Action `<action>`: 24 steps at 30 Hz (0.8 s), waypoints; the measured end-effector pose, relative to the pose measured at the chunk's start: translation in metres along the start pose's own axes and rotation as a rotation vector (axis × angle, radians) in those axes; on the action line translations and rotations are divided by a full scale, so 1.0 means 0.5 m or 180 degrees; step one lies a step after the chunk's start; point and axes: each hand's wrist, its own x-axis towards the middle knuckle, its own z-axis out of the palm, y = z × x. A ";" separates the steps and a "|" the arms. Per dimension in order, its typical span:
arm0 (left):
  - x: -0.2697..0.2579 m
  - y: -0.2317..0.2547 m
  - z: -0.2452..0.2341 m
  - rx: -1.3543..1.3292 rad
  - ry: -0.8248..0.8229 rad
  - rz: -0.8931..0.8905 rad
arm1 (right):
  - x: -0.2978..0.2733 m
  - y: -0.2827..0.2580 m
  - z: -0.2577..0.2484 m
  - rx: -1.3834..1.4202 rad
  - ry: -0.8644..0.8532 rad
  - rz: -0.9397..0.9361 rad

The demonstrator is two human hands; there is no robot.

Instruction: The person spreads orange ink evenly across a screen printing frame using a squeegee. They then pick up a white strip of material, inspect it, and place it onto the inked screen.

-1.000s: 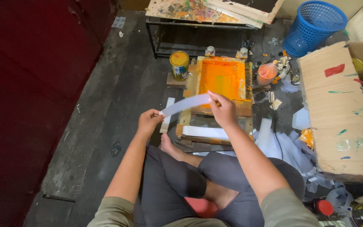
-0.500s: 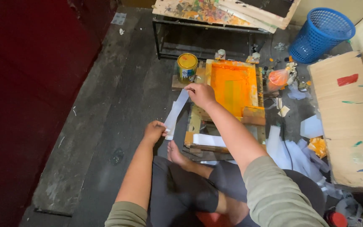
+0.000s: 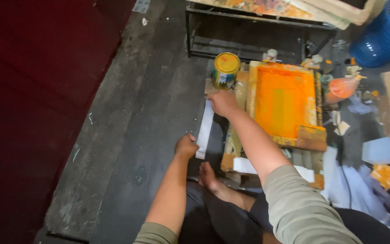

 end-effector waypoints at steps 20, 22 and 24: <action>-0.029 0.012 -0.004 0.0147 -0.0254 0.0604 | 0.034 0.019 0.088 0.0136 -0.0978 0.0584; -0.021 0.006 0.007 0.0188 -0.0267 0.0589 | 0.032 0.020 0.090 0.0077 -0.1042 0.0549; -0.010 -0.002 0.012 0.0365 -0.0331 0.0599 | 0.036 0.019 0.088 -0.0182 -0.1259 0.0480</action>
